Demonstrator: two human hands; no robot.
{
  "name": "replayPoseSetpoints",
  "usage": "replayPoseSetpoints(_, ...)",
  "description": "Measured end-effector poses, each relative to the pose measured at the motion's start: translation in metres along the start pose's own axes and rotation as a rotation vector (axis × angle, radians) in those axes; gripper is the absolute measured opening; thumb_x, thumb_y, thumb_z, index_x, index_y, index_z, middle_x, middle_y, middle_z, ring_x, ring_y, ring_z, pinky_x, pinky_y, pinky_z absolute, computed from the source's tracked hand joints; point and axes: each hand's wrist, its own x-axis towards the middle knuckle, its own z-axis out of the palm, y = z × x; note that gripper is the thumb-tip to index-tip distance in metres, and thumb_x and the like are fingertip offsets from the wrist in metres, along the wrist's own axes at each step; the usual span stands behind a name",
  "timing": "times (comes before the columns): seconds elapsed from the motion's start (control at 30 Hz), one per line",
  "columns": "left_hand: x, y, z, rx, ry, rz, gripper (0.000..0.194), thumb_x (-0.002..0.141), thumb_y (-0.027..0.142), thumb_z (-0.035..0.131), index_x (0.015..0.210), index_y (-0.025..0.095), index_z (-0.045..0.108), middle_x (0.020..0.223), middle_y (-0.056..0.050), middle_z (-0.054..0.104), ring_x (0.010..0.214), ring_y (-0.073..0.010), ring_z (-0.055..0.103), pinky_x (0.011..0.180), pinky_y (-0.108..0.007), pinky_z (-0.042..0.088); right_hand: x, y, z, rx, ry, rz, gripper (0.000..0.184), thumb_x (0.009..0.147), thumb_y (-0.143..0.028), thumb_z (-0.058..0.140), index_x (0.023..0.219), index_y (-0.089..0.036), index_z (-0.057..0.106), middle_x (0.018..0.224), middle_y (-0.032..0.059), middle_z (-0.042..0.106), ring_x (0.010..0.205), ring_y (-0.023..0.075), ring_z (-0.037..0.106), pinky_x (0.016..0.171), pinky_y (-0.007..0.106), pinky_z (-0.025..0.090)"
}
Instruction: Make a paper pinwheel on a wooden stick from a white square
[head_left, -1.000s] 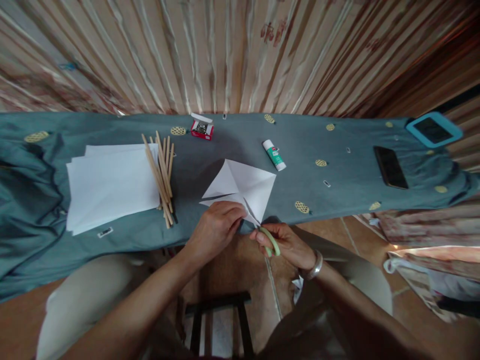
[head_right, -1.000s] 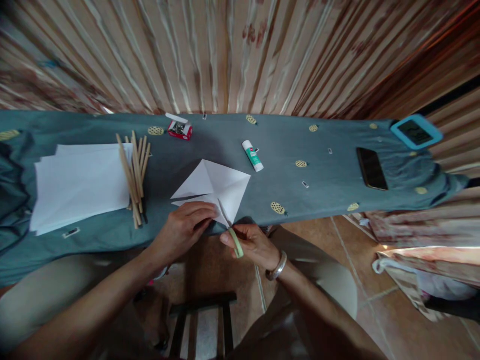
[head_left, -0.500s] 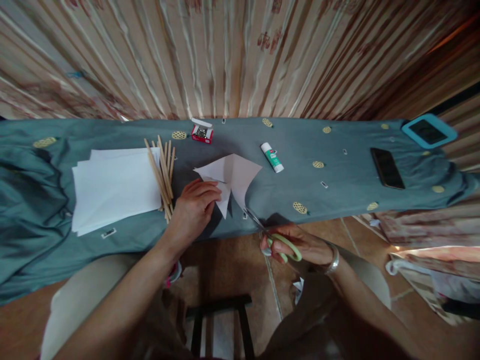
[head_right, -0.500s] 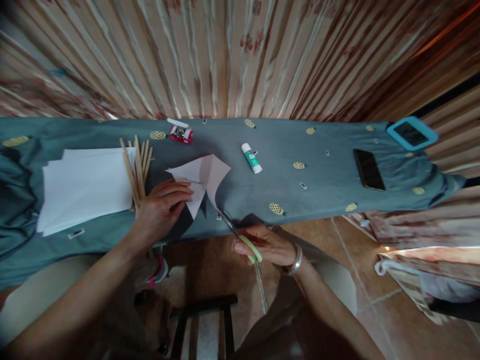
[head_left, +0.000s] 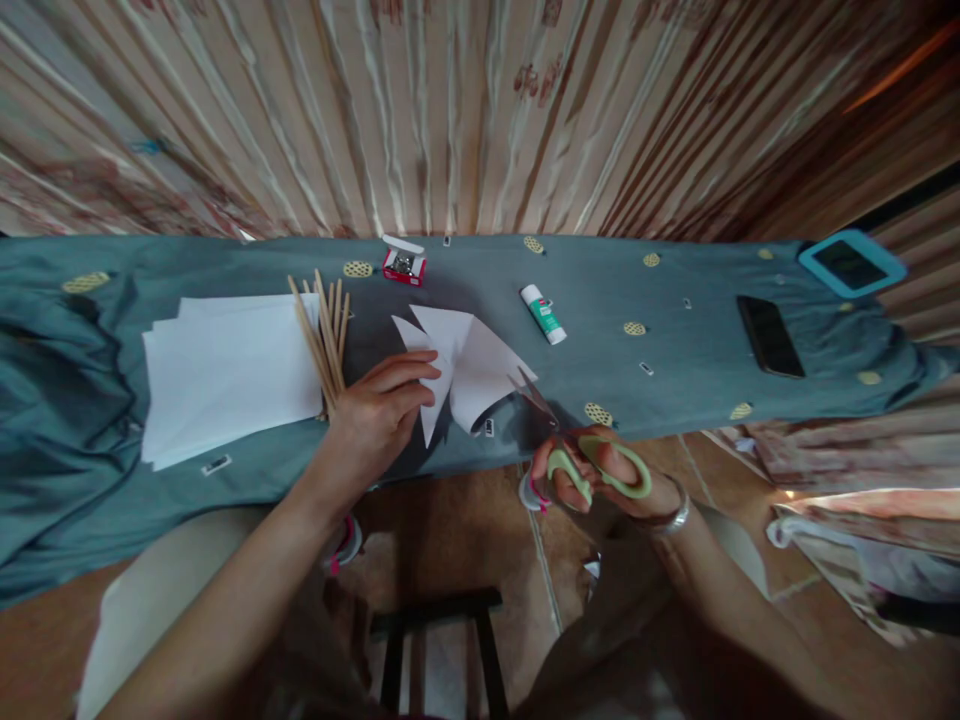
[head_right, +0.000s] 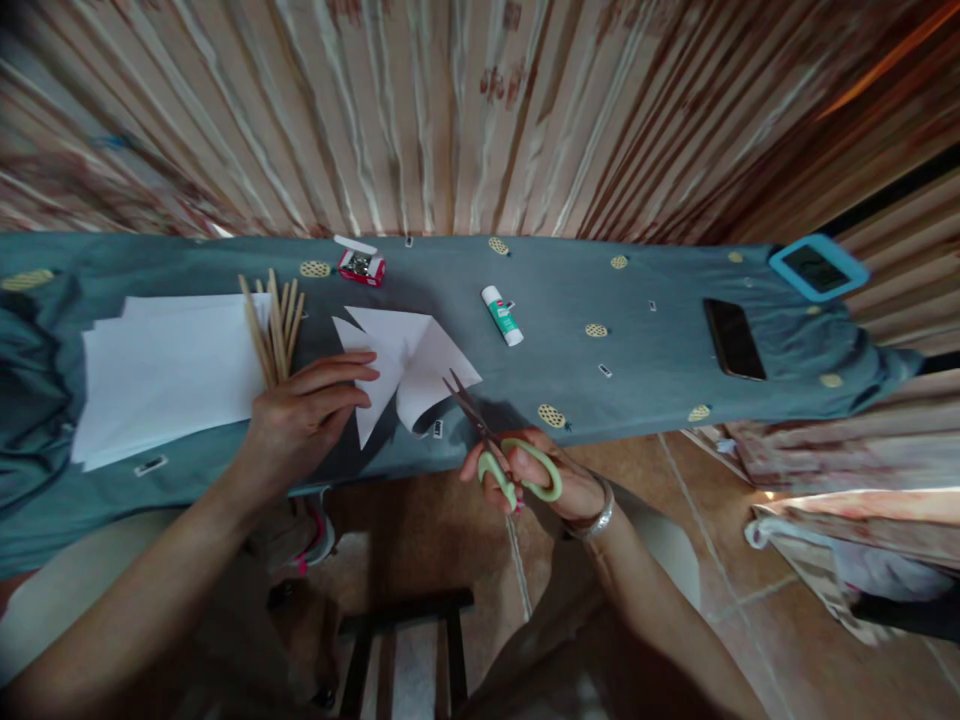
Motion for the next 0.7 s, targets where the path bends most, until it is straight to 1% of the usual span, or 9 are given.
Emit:
replayPoseSetpoints(0.13, 0.003, 0.012, -0.01, -0.014, 0.046, -0.002, 0.024, 0.086, 0.003, 0.05, 0.073, 0.018, 0.062, 0.103, -0.006, 0.071, 0.114, -0.0195, 0.062, 0.095, -0.038, 0.056, 0.004, 0.0, 0.002, 0.003, 0.025, 0.028, 0.07, 0.075, -0.079, 0.047, 0.093, -0.016, 0.068, 0.056, 0.0006, 0.052, 0.049, 0.0115, 0.037, 0.049, 0.028, 0.029)
replayPoseSetpoints(0.23, 0.004, 0.016, -0.015, -0.025, 0.091, -0.019, 0.024, 0.085, 0.002, 0.05, 0.074, 0.018, 0.063, 0.105, -0.005, 0.071, 0.114, -0.0194, 0.062, 0.097, -0.038, 0.055, 0.007, 0.003, 0.005, 0.018, 0.087, 0.043, 0.063, 0.078, -0.074, 0.049, 0.091, -0.015, 0.068, 0.056, -0.0003, 0.053, 0.047, 0.0099, 0.038, 0.047, 0.026, 0.03)
replayPoseSetpoints(0.3, 0.004, 0.016, -0.017, -0.026, 0.094, -0.053, 0.025, 0.085, 0.001, 0.05, 0.074, 0.019, 0.064, 0.106, -0.004, 0.07, 0.114, -0.0191, 0.062, 0.099, -0.038, 0.054, 0.009, 0.005, 0.007, 0.015, 0.136, 0.061, 0.061, 0.079, -0.072, 0.05, 0.089, -0.015, 0.068, 0.056, -0.0008, 0.053, 0.046, 0.0093, 0.04, 0.044, 0.024, 0.03)
replayPoseSetpoints(0.4, 0.002, 0.013, -0.015, -0.071, 0.053, -0.109, 0.027, 0.084, 0.002, 0.046, 0.073, 0.018, 0.065, 0.104, -0.004, 0.071, 0.113, -0.0193, 0.063, 0.098, -0.039, 0.053, 0.014, 0.009, 0.009, -0.013, 0.193, 0.093, 0.057, 0.081, -0.069, 0.052, 0.085, -0.015, 0.069, 0.054, -0.0012, 0.055, 0.045, 0.0082, 0.04, 0.042, 0.022, 0.03)
replayPoseSetpoints(0.53, -0.001, 0.003, -0.009, -0.102, -0.033, -0.148, 0.026, 0.084, 0.007, 0.043, 0.077, 0.016, 0.067, 0.099, -0.007, 0.072, 0.11, -0.02, 0.064, 0.097, -0.038, 0.053, 0.021, 0.018, 0.014, -0.014, 0.209, 0.184, 0.054, 0.081, -0.067, 0.055, 0.083, -0.014, 0.068, 0.053, -0.002, 0.056, 0.043, 0.0068, 0.041, 0.043, 0.021, 0.03)
replayPoseSetpoints(0.63, -0.005, -0.007, -0.002, -0.019, -0.071, -0.181, 0.02, 0.088, 0.019, 0.048, 0.085, 0.015, 0.067, 0.101, -0.01, 0.071, 0.11, -0.023, 0.063, 0.098, -0.041, 0.052, 0.024, 0.023, 0.019, 0.02, 0.201, 0.184, 0.05, 0.081, -0.062, 0.058, 0.081, -0.013, 0.068, 0.052, -0.0029, 0.054, 0.045, 0.0065, 0.045, 0.045, 0.02, 0.032)
replayPoseSetpoints(0.7, -0.006, -0.012, 0.002, 0.054, -0.087, -0.188, 0.02, 0.088, 0.029, 0.054, 0.089, 0.015, 0.068, 0.104, -0.01, 0.071, 0.114, -0.0266, 0.061, 0.1, -0.046, 0.05, 0.024, 0.024, 0.021, 0.042, 0.203, 0.165, 0.047, 0.083, -0.06, 0.058, 0.08, -0.013, 0.068, 0.052, -0.003, 0.054, 0.046, 0.0065, 0.046, 0.046, 0.02, 0.032)
